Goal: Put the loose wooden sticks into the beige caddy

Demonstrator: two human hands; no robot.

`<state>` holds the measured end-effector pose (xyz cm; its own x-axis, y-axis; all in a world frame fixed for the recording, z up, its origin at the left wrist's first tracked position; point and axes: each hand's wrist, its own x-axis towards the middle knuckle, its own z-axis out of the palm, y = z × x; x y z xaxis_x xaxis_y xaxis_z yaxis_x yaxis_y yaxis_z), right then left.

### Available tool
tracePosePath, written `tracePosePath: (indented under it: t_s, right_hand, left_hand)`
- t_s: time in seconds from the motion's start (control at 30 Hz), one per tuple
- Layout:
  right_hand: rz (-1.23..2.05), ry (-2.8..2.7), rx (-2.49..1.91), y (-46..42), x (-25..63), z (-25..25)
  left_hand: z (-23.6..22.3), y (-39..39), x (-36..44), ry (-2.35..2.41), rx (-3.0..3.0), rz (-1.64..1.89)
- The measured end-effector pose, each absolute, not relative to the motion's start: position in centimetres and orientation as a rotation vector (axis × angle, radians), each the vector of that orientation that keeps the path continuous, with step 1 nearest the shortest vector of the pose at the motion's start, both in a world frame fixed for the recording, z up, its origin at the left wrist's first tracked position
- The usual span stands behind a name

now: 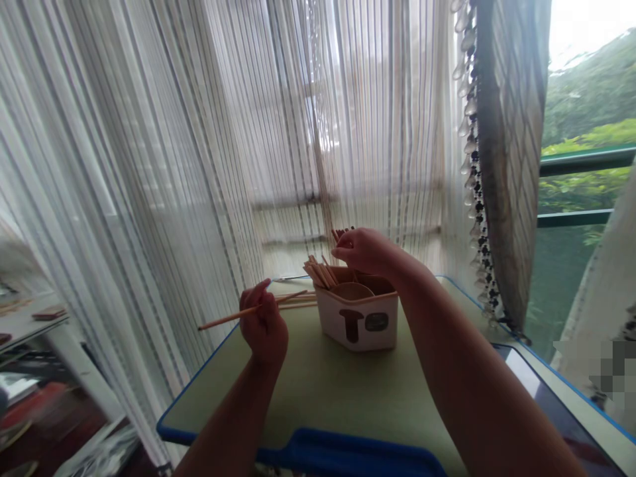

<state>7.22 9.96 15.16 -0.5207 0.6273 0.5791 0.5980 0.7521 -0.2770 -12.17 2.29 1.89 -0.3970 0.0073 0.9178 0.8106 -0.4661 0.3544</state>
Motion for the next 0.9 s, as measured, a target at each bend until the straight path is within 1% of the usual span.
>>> tracePosePath:
  t_s: [0.1,0.13,0.23,0.3,0.37,0.57,0.73,0.9]
  right_hand:
    - [0.095,-2.333,-0.9,9.7,6.8,14.8]
    - [0.177,-2.377,-0.895,9.6,6.6,14.5]
    - [0.565,-2.55,-0.833,9.4,5.5,13.3]
    - [0.703,-2.61,-0.754,9.2,4.6,12.3]
    - [0.656,-2.604,-0.701,9.0,3.6,11.6]
    - [0.296,-2.459,-0.592,8.4,2.1,11.5]
    - [0.054,-2.301,-0.537,8.2,1.9,11.8]
    - [-0.075,-2.433,-0.46,7.4,1.6,11.6]
  left_hand:
    - [2.3,2.1,-11.8,-1.005,-1.308,-1.986]
    - [2.4,2.1,-11.7,-0.971,-1.316,-1.995]
    - [2.6,2.0,-11.4,-0.947,-1.322,-2.009]
    - [2.7,1.9,-11.4,-0.949,-1.336,-2.048]
    - [2.7,1.8,-11.4,-0.925,-1.356,-2.107]
    - [2.9,2.0,-11.4,-0.769,-1.307,-2.316]
    - [2.7,1.9,-11.1,-0.627,-1.413,-2.203]
    - [2.2,1.8,-10.9,-0.648,-1.466,-2.09]
